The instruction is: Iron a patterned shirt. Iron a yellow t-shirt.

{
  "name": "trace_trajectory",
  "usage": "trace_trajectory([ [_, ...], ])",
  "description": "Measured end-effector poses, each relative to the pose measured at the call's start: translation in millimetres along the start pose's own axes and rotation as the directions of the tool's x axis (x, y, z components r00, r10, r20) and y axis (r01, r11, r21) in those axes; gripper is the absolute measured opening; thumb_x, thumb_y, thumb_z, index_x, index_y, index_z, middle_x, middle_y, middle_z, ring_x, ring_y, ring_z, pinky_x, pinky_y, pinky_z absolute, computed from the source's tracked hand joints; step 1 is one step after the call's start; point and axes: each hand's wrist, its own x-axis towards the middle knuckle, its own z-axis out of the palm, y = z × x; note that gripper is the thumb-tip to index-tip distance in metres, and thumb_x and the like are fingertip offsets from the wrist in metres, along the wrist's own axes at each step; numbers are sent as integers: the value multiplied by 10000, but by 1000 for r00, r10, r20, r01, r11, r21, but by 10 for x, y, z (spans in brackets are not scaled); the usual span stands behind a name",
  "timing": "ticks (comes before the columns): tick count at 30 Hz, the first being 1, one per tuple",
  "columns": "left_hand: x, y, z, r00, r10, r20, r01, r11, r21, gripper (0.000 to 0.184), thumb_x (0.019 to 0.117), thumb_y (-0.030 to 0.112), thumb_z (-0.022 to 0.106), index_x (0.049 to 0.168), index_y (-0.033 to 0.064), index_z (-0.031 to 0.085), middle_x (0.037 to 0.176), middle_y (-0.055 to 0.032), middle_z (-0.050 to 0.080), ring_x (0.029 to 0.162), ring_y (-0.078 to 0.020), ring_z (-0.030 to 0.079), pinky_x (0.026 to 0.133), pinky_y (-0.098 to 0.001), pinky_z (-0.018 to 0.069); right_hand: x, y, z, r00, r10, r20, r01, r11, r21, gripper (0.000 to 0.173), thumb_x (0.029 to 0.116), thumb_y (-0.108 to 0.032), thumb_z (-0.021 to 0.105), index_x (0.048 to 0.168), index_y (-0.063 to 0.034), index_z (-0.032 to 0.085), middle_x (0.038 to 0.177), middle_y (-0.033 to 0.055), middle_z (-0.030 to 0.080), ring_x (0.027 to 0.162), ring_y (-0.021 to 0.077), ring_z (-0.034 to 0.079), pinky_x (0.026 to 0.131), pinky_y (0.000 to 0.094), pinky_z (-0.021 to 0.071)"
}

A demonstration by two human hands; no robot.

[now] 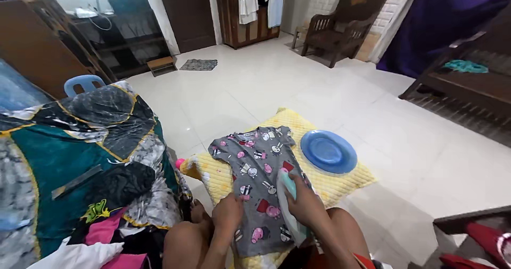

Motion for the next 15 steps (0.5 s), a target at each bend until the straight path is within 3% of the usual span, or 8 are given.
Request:
trace_trajectory([
  [2,17,-43,-26,999,-8,46,6,999,39,490,1055,517,430,1166,127,706,1114,-135,739,1069,-335,707,881,-597,549,239,-160,-18,997,-63,54,62,998,13,652,1011,-319,617,1597,-231,346,1172,190,710,1049,372,714,923,595,565],
  [5,-51,-224,-78,997,-13,78,10,999,41,450,1045,482,443,1087,127,717,1050,-125,743,1024,-323,712,852,-594,549,693,-436,-65,987,-127,100,125,992,29,644,1000,-292,619,1579,-196,353,1214,208,688,1084,382,698,931,603,558],
  [7,-65,-322,-44,998,-30,48,30,1000,-8,472,1028,535,464,1044,140,721,993,-115,742,974,-316,716,817,-594,554,1020,-621,-103,984,-141,107,141,990,15,651,994,-294,615,1577,-193,343,1215,219,685,1084,401,696,913,620,558],
  [11,-98,-259,25,995,-75,-63,77,997,27,688,918,790,456,1059,177,734,966,-85,756,955,-292,732,807,-568,570,1560,-930,-121,982,-159,100,156,987,37,732,945,-254,645,1590,-162,312,1254,238,667,1122,409,682,931,625,545],
  [15,-78,-232,23,998,-36,-49,39,997,60,563,992,666,453,1061,184,736,1007,-74,758,992,-285,723,836,-562,556,1694,-1031,-50,985,-151,85,146,987,62,782,911,-238,674,1592,-159,297,1261,241,663,1120,409,684,921,633,549],
])
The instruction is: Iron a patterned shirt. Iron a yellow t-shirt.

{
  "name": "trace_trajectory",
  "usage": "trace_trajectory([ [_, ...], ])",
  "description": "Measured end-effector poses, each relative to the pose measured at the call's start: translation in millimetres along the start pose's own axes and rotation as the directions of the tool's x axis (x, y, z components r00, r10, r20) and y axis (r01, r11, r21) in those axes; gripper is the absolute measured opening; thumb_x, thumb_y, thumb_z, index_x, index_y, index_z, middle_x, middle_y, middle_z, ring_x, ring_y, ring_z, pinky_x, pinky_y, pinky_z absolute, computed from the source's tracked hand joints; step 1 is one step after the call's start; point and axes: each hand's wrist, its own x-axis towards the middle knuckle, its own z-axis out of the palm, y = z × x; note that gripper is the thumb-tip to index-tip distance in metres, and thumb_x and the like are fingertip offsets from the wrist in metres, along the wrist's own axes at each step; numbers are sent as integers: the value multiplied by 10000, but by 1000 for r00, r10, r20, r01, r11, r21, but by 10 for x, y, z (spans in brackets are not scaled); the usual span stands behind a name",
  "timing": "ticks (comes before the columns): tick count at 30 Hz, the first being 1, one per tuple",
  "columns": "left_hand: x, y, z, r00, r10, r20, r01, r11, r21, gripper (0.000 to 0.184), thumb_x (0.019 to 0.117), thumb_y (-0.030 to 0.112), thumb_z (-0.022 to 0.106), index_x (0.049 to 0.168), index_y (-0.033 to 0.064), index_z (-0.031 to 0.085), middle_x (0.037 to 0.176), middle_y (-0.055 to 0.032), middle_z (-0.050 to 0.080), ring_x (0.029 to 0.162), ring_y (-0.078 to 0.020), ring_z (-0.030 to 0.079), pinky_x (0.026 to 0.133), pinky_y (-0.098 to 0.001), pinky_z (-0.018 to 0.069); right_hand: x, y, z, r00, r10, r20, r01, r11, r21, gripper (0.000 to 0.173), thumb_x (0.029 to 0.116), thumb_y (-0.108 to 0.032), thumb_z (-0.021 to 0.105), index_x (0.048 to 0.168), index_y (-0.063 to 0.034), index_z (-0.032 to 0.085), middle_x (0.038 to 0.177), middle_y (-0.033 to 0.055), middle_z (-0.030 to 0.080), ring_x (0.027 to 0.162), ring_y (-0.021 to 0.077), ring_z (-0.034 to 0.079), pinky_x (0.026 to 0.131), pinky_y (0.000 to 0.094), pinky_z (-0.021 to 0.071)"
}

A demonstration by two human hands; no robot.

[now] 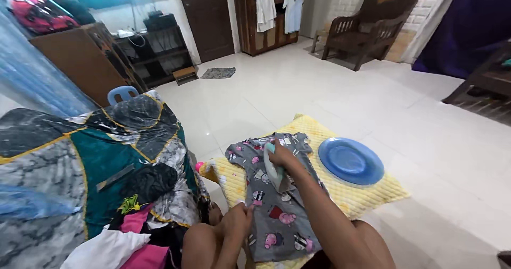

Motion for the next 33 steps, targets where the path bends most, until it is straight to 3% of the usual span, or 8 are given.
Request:
trace_trajectory([
  [3,76,-135,-22,996,50,73,-39,989,-145,489,1014,584,487,1029,166,741,974,-83,744,963,-281,711,839,-574,548,-195,53,60,1000,28,-4,-28,1000,-11,768,926,-264,668,1588,-150,298,1223,244,677,1098,419,691,912,636,553],
  [7,155,-319,2,968,127,217,-37,926,-375,484,1044,520,506,1019,96,737,846,-95,730,779,-238,718,796,-497,587,-869,136,214,996,90,17,-89,995,-51,761,945,-294,647,1602,-174,281,1192,232,693,1081,419,698,906,636,557],
  [11,147,-386,-23,940,146,309,-15,921,-390,512,1063,500,482,1011,61,739,808,-83,720,728,-211,694,776,-468,576,-1203,53,365,992,103,71,-96,990,-105,791,932,-285,654,1611,-192,258,1131,210,712,1026,398,717,870,614,575],
  [15,199,-423,21,941,184,283,-60,917,-395,518,1052,503,496,951,59,742,822,-91,731,773,-225,709,817,-497,570,-771,-97,291,998,40,55,-35,995,-89,846,872,-246,699,1604,-172,281,1177,232,694,1065,424,698,876,648,560],
  [20,181,-444,90,957,179,228,-57,888,-456,492,1053,480,516,920,61,736,789,-69,721,740,-191,701,794,-459,578,42,-258,128,998,-51,32,52,998,-37,775,905,-272,681,1583,-153,324,1254,245,668,1131,430,676,928,648,540],
  [25,165,-441,151,973,116,199,-13,888,-459,497,1036,509,532,876,81,728,733,-43,714,680,-177,693,740,-447,579,206,-272,148,997,-73,39,74,997,-16,758,921,-276,665,1580,-148,314,1249,234,671,1120,404,686,932,621,548],
  [28,164,-419,195,973,96,211,14,883,-469,486,1030,512,537,907,88,740,754,-49,723,690,-182,704,743,-451,592,-48,-120,183,996,-74,52,76,997,-34,729,942,-295,645,1580,-163,318,1227,225,682,1093,397,695,917,622,554],
  [33,133,-369,107,968,84,237,32,893,-448,470,1033,492,536,917,85,739,754,-55,725,686,-187,707,736,-460,594,-972,209,351,995,-46,87,53,996,-75,683,995,-352,597,1599,-216,308,1165,201,708,1032,390,714,890,623,566],
])
